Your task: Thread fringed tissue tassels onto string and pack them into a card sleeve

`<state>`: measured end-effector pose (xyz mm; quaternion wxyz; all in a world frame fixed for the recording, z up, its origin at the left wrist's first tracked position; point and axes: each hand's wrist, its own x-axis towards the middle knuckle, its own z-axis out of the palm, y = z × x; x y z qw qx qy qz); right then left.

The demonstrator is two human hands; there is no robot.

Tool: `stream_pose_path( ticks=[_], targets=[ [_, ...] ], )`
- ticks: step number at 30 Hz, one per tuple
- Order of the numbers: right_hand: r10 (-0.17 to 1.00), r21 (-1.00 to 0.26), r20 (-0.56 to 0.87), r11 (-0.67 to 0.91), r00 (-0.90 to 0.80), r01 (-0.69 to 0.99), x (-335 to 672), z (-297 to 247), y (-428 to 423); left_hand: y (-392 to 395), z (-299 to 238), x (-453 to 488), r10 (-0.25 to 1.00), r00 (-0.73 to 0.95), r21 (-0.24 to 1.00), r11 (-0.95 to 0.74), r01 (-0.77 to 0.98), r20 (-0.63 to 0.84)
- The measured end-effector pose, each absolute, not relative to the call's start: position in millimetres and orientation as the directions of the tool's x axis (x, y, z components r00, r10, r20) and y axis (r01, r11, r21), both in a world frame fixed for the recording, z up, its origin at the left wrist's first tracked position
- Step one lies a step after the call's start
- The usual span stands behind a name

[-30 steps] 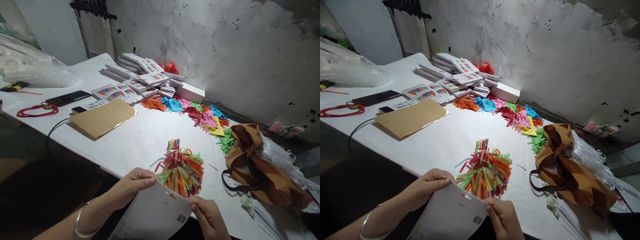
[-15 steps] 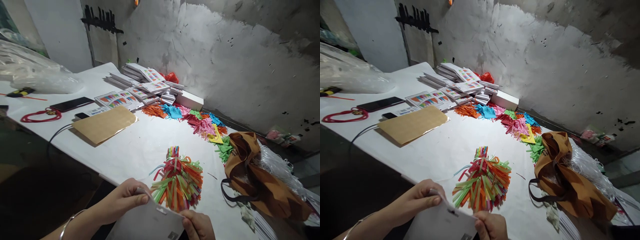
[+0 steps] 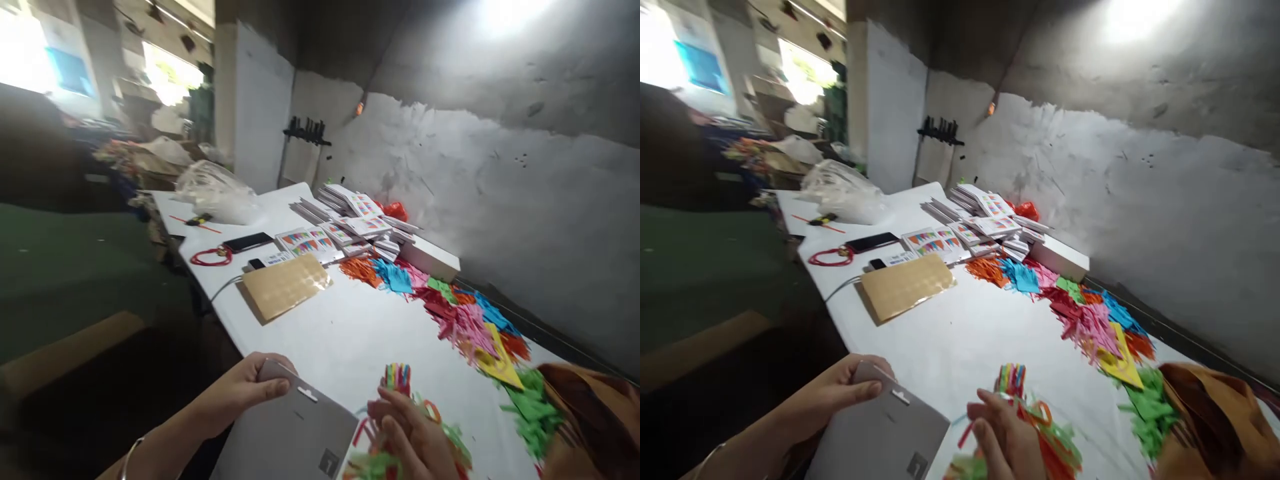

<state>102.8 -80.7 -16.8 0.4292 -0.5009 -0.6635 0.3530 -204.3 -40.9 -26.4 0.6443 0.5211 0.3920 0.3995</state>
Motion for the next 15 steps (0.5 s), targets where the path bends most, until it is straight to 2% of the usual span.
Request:
stream_pose_path(
  ticks=[1, 3, 5, 9, 11, 15],
  targets=[
    [0.952, -0.843, 0.238, 0.3, -0.192, 0.446, 92.0, -10.0, -57.1, -39.0, -29.6, -213.5, 0.928, 0.359, 0.984, 0.148, -0.1, -0.103],
    [0.885, -0.644, 0.301, 0.463, -0.355, 0.609, 56.8, -2.1, -8.7, -37.2, -38.5, -227.7, 0.944, 0.312, 0.986, 0.141, -0.088, -0.108],
    [0.799, -0.433, 0.353, 0.6, -0.486, 0.672, 6.1, -5.5, 34.4, -37.4, -48.6, -236.5, 0.967, 0.235, 0.987, 0.128, -0.101, -0.102],
    [0.692, -0.204, 0.428, 0.701, -0.581, 0.684, -97.6, -40.9, 88.3, -38.7, -63.4, -246.0, 0.986, 0.053, 0.953, 0.164, -0.254, -0.156],
    [0.589, -0.061, 0.457, 0.768, -0.666, 0.637, -124.9, -59.9, 100.9, -37.3, -67.6, -250.7, 0.98, -0.041, 0.938, 0.173, -0.3, -0.194],
    [0.35, 0.175, 0.509, 0.852, -0.786, 0.493, -110.7, -70.0, 104.2, -27.9, -70.3, -259.6, 0.979, -0.077, 0.965, 0.172, -0.196, -0.19]
  ],
)
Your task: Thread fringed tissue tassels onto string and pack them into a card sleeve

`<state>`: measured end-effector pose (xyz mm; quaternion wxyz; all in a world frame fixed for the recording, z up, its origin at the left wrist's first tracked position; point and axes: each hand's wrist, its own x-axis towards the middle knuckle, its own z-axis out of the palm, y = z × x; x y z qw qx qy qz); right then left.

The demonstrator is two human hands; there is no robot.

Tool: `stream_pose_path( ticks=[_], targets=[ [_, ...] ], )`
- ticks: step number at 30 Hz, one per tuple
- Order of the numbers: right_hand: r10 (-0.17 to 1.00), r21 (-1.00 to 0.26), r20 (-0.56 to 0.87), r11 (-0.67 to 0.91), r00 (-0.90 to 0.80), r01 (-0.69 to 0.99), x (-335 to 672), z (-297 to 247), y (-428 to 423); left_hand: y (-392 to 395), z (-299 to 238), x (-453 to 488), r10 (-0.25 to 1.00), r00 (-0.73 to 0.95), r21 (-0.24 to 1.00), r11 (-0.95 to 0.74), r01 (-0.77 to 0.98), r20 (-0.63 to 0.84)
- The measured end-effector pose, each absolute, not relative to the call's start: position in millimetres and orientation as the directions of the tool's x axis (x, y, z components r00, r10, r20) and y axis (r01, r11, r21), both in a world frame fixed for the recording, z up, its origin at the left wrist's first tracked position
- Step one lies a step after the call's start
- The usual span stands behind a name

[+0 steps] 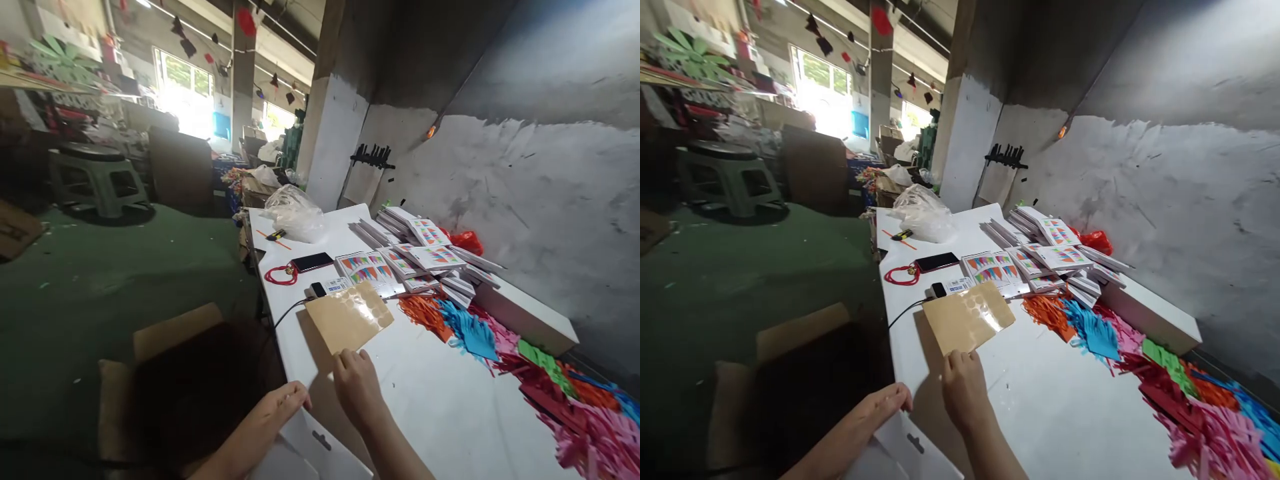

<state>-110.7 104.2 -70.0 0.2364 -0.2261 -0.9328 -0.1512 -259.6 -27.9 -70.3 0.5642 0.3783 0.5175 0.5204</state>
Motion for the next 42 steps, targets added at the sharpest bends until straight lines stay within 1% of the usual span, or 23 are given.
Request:
stream_pose_path(
  ticks=[2, 5, 7, 9, 10, 11, 12, 14, 16, 18, 20, 22, 24, 25, 27, 29, 30, 32, 34, 36, 37, 39, 42],
  targets=[
    [0.269, 0.248, 0.549, 0.852, -0.791, 0.461, -83.1, -60.2, 93.1, -21.7, -66.8, -258.2, 0.977, -0.013, 0.966, 0.208, -0.152, -0.213],
    [0.143, 0.36, 0.576, 0.84, -0.805, 0.406, -43.3, -39.8, 63.7, -13.9, -55.9, -242.0, 0.965, 0.115, 0.945, 0.254, -0.207, -0.234],
    [0.049, 0.449, 0.587, 0.811, -0.808, 0.376, -23.9, -31.4, 43.2, -10.9, -49.3, -223.9, 0.956, 0.23, 0.93, 0.243, -0.275, -0.181],
    [0.03, 0.479, 0.599, 0.787, -0.8, 0.388, -8.2, -30.7, 27.5, -9.6, -47.0, -204.8, 0.937, 0.325, 0.917, 0.236, -0.323, -0.127],
    [0.058, 0.452, 0.611, 0.794, -0.79, 0.408, -0.8, -32.7, 21.8, -9.5, -47.5, -196.2, 0.928, 0.354, 0.913, 0.244, -0.328, -0.121],
    [0.103, 0.395, 0.625, 0.814, -0.774, 0.427, 6.6, -35.7, 17.3, -9.6, -48.8, -188.8, 0.922, 0.366, 0.911, 0.257, -0.324, -0.13],
    [0.163, 0.311, 0.642, 0.838, -0.749, 0.448, 13.9, -38.8, 13.6, -9.8, -50.3, -182.7, 0.918, 0.367, 0.91, 0.275, -0.311, -0.152],
    [0.306, 0.101, 0.676, 0.862, -0.67, 0.496, 27.0, -43.5, 7.4, -10.3, -52.0, -174.0, 0.916, 0.354, 0.918, 0.29, -0.269, -0.186],
    [0.431, -0.064, 0.685, 0.839, -0.587, 0.541, 36.0, -44.2, 1.9, -10.2, -50.8, -168.1, 0.919, 0.358, 0.938, 0.258, -0.232, -0.164],
    [0.47, -0.122, 0.688, 0.826, -0.553, 0.55, 40.2, -42.1, -2.6, -9.4, -47.9, -162.6, 0.906, 0.405, 0.946, 0.232, -0.226, -0.125],
    [0.451, -0.12, 0.683, 0.845, -0.574, 0.521, 41.6, -40.2, -5.8, -8.2, -46.3, -156.7, 0.876, 0.47, 0.933, 0.253, -0.257, -0.108],
    [0.448, -0.13, 0.676, 0.854, -0.585, 0.503, 43.3, -40.2, -7.7, -7.0, -47.3, -151.7, 0.851, 0.51, 0.917, 0.294, -0.269, -0.123],
    [0.494, -0.195, 0.674, 0.836, -0.549, 0.513, 47.5, -41.1, -9.0, -6.6, -49.1, -149.4, 0.849, 0.507, 0.931, 0.292, -0.217, -0.148],
    [0.54, -0.254, 0.671, 0.812, -0.509, 0.526, 50.6, -40.8, -9.5, -6.8, -49.3, -149.5, 0.861, 0.486, 0.948, 0.266, -0.175, -0.152],
    [0.676, -0.428, 0.633, 0.711, -0.377, 0.558, 57.8, -36.4, -10.1, -8.1, -46.7, -152.1, 0.892, 0.426, 0.978, 0.197, -0.073, -0.148],
    [0.838, -0.639, 0.526, 0.503, -0.148, 0.582, 64.9, -26.2, -10.0, -10.4, -40.8, -156.7, 0.917, 0.374, 0.99, 0.139, 0.026, -0.139],
    [0.893, -0.731, 0.451, 0.375, -0.01, 0.57, 68.1, -19.4, -9.5, -11.7, -37.6, -159.5, 0.925, 0.353, 0.99, 0.123, 0.071, -0.14],
    [0.929, -0.858, 0.304, 0.171, 0.21, 0.485, 73.8, -5.1, -7.5, -14.7, -32.7, -165.7, 0.939, 0.314, 0.985, 0.096, 0.146, -0.138],
    [0.932, -0.923, 0.217, 0.099, 0.291, 0.373, 78.5, 6.8, -5.0, -18.2, -31.7, -172.8, 0.959, 0.259, 0.98, 0.063, 0.188, -0.112],
    [0.94, -0.949, 0.189, 0.1, 0.285, 0.298, 81.9, 14.0, -3.5, -22.7, -33.7, -180.7, 0.978, 0.2, 0.98, 0.02, 0.198, -0.06],
    [0.942, -0.95, 0.192, 0.108, 0.277, 0.292, 82.9, 15.7, -3.6, -25.6, -34.9, -184.6, 0.984, 0.174, 0.98, -0.008, 0.199, -0.028],
    [0.941, -0.934, 0.218, 0.124, 0.259, 0.334, 82.9, 16.0, -6.2, -33.4, -35.5, -190.8, 0.987, 0.158, 0.975, -0.065, 0.211, 0.031],
    [0.951, -0.909, 0.252, 0.169, 0.18, 0.382, 77.3, 11.7, -14.9, -47.8, -28.8, -191.1, 0.969, 0.201, 0.953, -0.191, 0.234, 0.144]
  ],
)
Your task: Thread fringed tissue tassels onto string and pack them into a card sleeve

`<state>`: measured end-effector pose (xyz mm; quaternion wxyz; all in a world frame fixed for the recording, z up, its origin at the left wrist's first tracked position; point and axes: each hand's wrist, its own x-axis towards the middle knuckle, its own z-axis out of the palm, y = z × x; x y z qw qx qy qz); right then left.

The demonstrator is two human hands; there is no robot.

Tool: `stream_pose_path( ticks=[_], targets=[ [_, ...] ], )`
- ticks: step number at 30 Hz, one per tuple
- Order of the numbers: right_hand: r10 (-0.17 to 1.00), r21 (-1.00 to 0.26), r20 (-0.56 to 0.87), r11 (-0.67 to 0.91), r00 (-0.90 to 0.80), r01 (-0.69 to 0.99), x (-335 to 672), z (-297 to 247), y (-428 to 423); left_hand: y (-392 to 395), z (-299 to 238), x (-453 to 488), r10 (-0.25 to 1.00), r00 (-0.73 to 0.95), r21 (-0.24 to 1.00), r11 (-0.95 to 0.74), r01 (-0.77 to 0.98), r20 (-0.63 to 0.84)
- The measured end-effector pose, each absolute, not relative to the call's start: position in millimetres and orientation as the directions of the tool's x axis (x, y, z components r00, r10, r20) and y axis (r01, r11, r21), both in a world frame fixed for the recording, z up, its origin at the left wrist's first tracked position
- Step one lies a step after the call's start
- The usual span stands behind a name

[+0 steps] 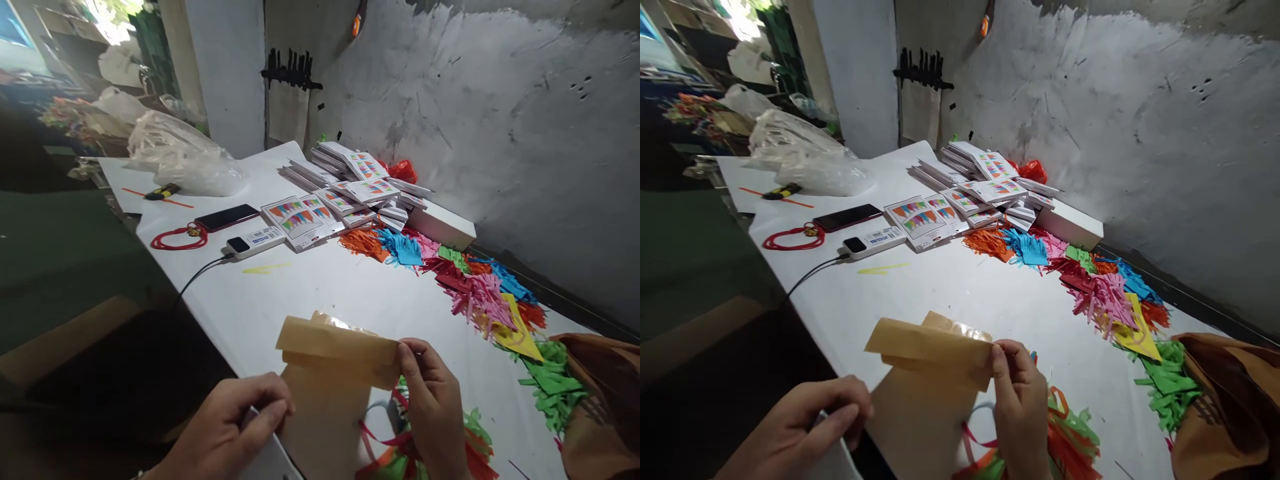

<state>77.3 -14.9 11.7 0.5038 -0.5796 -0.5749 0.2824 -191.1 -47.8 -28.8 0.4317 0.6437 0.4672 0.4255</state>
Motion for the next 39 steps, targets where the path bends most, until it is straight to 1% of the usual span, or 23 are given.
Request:
stream_pose_path(
  ticks=[3, 5, 9, 12, 13, 15, 17, 18, 20, 22, 27, 30, 32, 33, 34, 36, 37, 39],
  targets=[
    [0.972, -0.927, 0.228, 0.199, 0.055, 0.319, 66.9, 6.5, -25.4, -55.7, -15.6, -177.5, 0.929, 0.188, 0.884, -0.363, 0.296, 0.319],
    [0.981, -0.949, 0.196, 0.192, -0.008, 0.25, 59.9, 3.7, -31.5, -53.1, -6.8, -164.3, 0.91, 0.191, 0.838, -0.414, 0.356, 0.368],
    [0.988, -0.982, 0.125, 0.136, -0.087, 0.13, 53.1, -1.8, -40.8, -37.0, 3.9, -144.7, 0.916, 0.292, 0.823, -0.381, 0.422, 0.274],
    [0.996, -0.992, 0.078, 0.081, -0.037, 0.096, 56.2, -5.9, -46.0, -28.9, 5.5, -141.0, 0.909, 0.338, 0.812, -0.383, 0.441, 0.246],
    [0.996, -0.991, 0.087, 0.088, -0.012, 0.105, 58.4, -6.8, -47.1, -28.1, 5.2, -141.0, 0.902, 0.352, 0.805, -0.395, 0.444, 0.249],
    [0.988, -0.968, 0.154, 0.153, -0.011, 0.199, 63.8, -7.1, -47.6, -28.7, 4.2, -141.2, 0.891, 0.373, 0.791, -0.417, 0.449, 0.258],
    [0.97, -0.905, 0.214, 0.24, -0.111, 0.352, 68.6, -5.6, -45.9, -30.8, 3.3, -140.8, 0.885, 0.379, 0.778, -0.432, 0.456, 0.27],
    [0.961, -0.865, 0.221, 0.271, -0.165, 0.421, 70.4, -4.5, -44.8, -32.1, 3.2, -140.3, 0.883, 0.377, 0.772, -0.44, 0.459, 0.279],
    [0.949, -0.809, 0.222, 0.307, -0.223, 0.501, 72.3, -2.1, -43.0, -34.3, 3.3, -139.1, 0.876, 0.38, 0.761, -0.458, 0.459, 0.298],
    [0.945, -0.795, 0.241, 0.322, -0.219, 0.514, 72.5, -0.5, -42.7, -35.9, 3.4, -138.0, 0.864, 0.391, 0.754, -0.479, 0.449, 0.316],
    [0.938, -0.814, 0.255, 0.339, -0.235, 0.471, 72.3, 2.4, -43.7, -38.7, 0.2, -136.3, 0.853, 0.387, 0.73, -0.507, 0.458, 0.35],
    [0.905, -0.786, 0.33, 0.421, -0.27, 0.452, 72.5, 5.3, -42.8, -40.1, -2.7, -134.7, 0.859, 0.378, 0.707, -0.503, 0.497, 0.345],
    [0.858, -0.713, 0.416, 0.513, -0.3, 0.478, 72.6, 6.2, -42.7, -40.5, -3.5, -133.4, 0.865, 0.376, 0.699, -0.494, 0.517, 0.333],
    [0.819, -0.642, 0.485, 0.572, -0.308, 0.51, 72.7, 6.0, -42.9, -40.5, -3.5, -132.8, 0.867, 0.376, 0.698, -0.489, 0.523, 0.326],
    [0.767, -0.55, 0.558, 0.628, -0.317, 0.551, 73.1, 5.5, -43.2, -40.4, -3.2, -132.2, 0.87, 0.375, 0.698, -0.485, 0.526, 0.321],
    [0.633, -0.325, 0.684, 0.71, -0.363, 0.625, 74.2, 3.9, -43.9, -39.9, -2.3, -131.4, 0.873, 0.371, 0.707, -0.477, 0.522, 0.316],
    [0.568, -0.216, 0.715, 0.735, -0.409, 0.643, 74.8, 3.5, -44.0, -39.6, -1.9, -131.2, 0.876, 0.369, 0.714, -0.471, 0.517, 0.311],
    [0.473, -0.044, 0.721, 0.76, -0.506, 0.648, 75.4, 4.0, -43.6, -38.6, -1.6, -131.1, 0.885, 0.364, 0.73, -0.451, 0.514, 0.29]
  ],
)
